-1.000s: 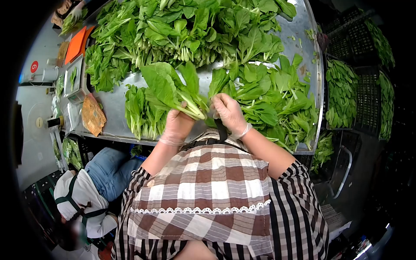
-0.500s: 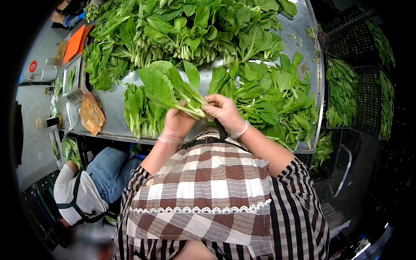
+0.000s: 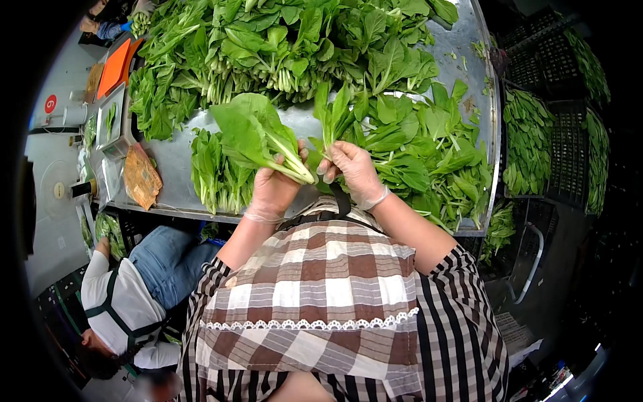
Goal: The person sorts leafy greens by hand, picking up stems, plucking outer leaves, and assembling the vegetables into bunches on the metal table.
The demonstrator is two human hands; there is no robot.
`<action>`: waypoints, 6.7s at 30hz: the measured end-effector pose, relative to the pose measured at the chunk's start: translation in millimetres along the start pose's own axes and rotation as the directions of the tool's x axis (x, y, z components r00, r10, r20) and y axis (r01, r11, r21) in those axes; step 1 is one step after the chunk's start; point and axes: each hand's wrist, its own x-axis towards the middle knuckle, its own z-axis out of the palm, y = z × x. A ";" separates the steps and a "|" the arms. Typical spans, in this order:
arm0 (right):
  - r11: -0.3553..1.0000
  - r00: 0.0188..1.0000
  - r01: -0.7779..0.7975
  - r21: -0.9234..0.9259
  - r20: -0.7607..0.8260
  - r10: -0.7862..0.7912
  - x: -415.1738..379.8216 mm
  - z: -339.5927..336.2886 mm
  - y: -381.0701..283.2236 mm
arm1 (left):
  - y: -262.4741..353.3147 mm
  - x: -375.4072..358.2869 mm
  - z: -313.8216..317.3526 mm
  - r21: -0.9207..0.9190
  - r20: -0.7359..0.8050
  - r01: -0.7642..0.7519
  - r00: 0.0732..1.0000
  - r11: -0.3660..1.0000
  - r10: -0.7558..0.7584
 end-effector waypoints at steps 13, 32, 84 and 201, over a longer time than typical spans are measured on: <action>0.922 0.888 -0.380 0.075 0.309 0.341 -3.4 3.8 -12.2 | -0.2 -2.6 11.5 0.013 0.147 0.084 0.985 0.996 -0.085; 0.618 0.975 0.191 -0.762 0.218 -0.033 -5.9 13.8 -28.3 | -2.9 3.2 9.7 0.502 -0.140 -0.133 0.962 0.854 0.233; 0.255 0.882 0.377 -0.890 0.430 0.196 33.2 -6.8 5.7 | 108.1 -49.8 -77.3 0.827 0.011 0.424 0.645 -0.369 0.764; 0.854 0.993 0.038 -0.519 0.118 0.028 24.7 11.9 21.4 | 3.7 9.8 -8.5 0.502 -0.081 0.068 0.996 0.862 -0.032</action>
